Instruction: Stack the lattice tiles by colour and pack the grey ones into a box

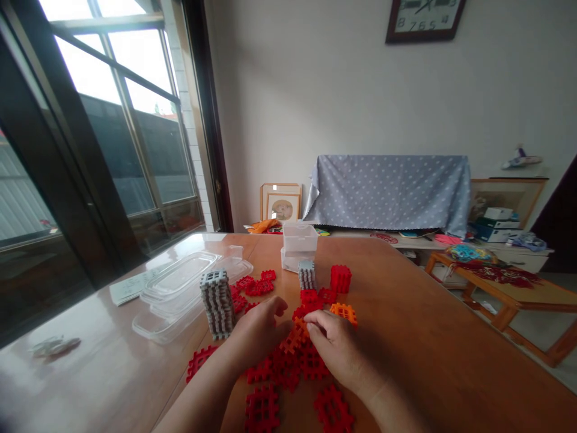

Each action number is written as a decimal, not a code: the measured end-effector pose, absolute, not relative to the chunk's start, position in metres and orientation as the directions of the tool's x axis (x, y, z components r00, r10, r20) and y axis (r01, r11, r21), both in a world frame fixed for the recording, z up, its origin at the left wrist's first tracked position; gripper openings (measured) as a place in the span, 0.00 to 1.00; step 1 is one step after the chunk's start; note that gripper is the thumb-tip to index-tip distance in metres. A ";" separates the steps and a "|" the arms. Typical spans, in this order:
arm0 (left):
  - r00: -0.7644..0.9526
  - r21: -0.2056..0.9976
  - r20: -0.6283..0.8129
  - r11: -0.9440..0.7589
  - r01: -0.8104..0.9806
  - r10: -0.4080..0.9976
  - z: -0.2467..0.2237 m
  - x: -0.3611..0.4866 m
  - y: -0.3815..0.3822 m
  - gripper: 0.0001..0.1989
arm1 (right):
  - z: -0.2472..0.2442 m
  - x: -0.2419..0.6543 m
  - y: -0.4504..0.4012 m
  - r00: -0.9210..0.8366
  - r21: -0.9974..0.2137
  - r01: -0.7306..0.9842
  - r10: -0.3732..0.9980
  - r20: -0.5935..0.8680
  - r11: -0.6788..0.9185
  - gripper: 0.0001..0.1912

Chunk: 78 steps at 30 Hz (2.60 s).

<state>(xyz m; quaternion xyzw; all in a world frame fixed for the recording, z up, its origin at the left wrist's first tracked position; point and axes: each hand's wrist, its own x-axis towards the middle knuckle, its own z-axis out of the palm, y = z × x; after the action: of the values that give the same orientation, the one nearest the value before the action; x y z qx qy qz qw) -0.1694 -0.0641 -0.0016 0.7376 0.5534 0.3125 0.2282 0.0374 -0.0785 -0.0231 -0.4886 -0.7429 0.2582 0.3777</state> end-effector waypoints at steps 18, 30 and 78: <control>0.256 0.877 0.056 -0.170 0.449 0.965 -0.010 -0.164 -0.052 0.08 | -0.016 0.043 -0.083 -0.258 -0.655 0.606 0.891 0.374 0.451 0.18; 0.242 0.992 -0.018 0.048 -0.117 0.970 0.003 -0.143 -0.062 0.19 | -0.005 0.064 -0.078 -0.278 -0.586 0.635 0.857 0.435 0.504 0.27; 0.252 0.515 0.093 -0.263 0.816 0.963 -0.015 -0.151 -0.058 0.20 | -0.007 0.121 -0.055 -0.109 -0.613 0.698 0.901 0.420 0.370 0.22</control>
<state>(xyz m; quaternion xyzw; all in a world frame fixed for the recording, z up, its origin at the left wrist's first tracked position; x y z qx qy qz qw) -0.1513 -0.0580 -0.0151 0.7694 0.5780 0.1994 0.1849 0.1206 -0.0550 -0.0075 -0.5456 -0.7328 0.1317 0.3846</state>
